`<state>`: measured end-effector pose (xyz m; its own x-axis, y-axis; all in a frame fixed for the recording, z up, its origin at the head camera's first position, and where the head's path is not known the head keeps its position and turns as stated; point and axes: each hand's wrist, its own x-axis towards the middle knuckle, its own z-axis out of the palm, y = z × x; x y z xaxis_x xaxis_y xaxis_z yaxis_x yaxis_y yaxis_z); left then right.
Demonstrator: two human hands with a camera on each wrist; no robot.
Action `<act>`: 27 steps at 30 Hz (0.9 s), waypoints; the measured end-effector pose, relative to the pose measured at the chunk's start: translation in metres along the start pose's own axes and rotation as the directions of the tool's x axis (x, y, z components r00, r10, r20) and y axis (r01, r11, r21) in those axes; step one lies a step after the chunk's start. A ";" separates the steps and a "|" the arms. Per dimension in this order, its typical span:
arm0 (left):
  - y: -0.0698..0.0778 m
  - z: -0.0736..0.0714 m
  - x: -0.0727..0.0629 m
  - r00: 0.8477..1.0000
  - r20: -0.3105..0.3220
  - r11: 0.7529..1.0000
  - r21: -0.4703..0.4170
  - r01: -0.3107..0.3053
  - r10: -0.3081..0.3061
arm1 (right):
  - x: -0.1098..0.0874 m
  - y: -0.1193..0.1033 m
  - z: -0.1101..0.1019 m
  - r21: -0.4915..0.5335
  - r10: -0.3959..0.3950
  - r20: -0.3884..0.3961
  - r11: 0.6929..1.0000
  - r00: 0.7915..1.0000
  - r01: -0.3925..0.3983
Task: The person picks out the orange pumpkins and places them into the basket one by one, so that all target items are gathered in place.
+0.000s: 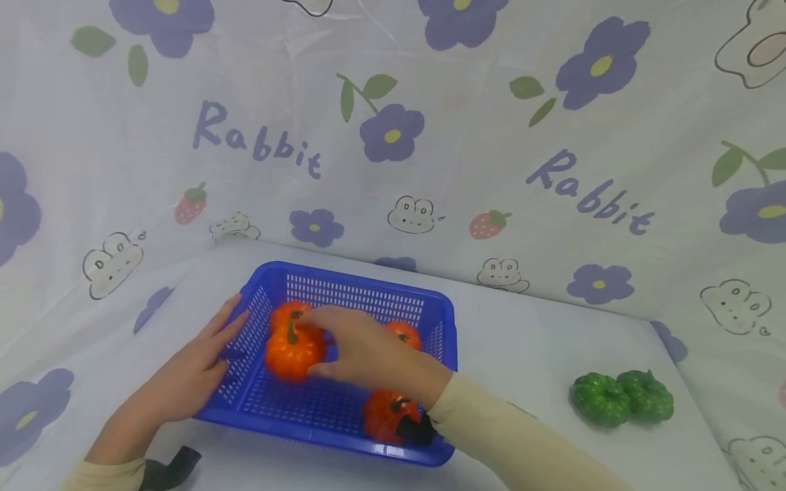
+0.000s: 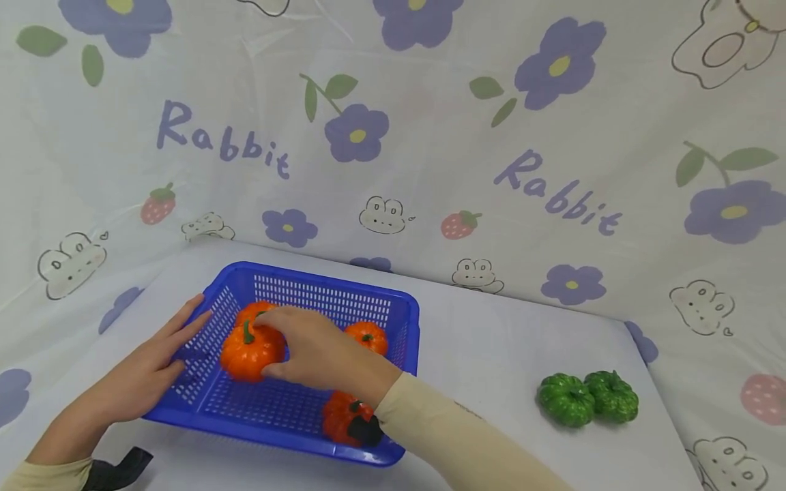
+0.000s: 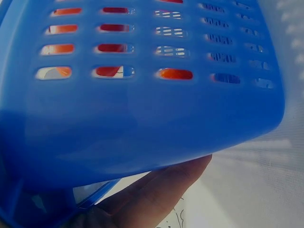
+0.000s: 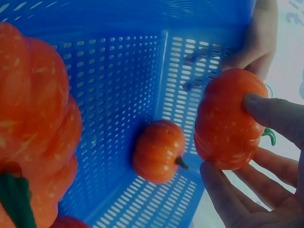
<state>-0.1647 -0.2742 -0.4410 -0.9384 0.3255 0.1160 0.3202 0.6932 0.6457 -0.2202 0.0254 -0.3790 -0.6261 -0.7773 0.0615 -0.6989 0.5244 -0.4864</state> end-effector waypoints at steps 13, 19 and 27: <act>0.000 0.001 0.000 1.000 -0.009 1.000 -0.018 -0.012 0.012 | 0.021 -0.004 0.020 -0.087 -0.013 0.103 0.996 0.995 0.022; -0.002 0.002 0.000 1.000 -0.010 1.000 -0.003 -0.010 0.010 | 0.026 -0.006 0.027 -0.110 -0.024 0.110 0.993 0.994 0.036; 0.001 0.001 -0.001 1.000 -0.007 1.000 0.006 -0.005 0.005 | 0.034 -0.013 0.031 -0.103 -0.008 0.158 0.994 0.987 0.025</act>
<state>-0.1636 -0.2730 -0.4416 -0.9377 0.3244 0.1247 0.3257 0.6950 0.6410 -0.2216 -0.0182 -0.3975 -0.5579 -0.8267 -0.0730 -0.7460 0.5381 -0.3922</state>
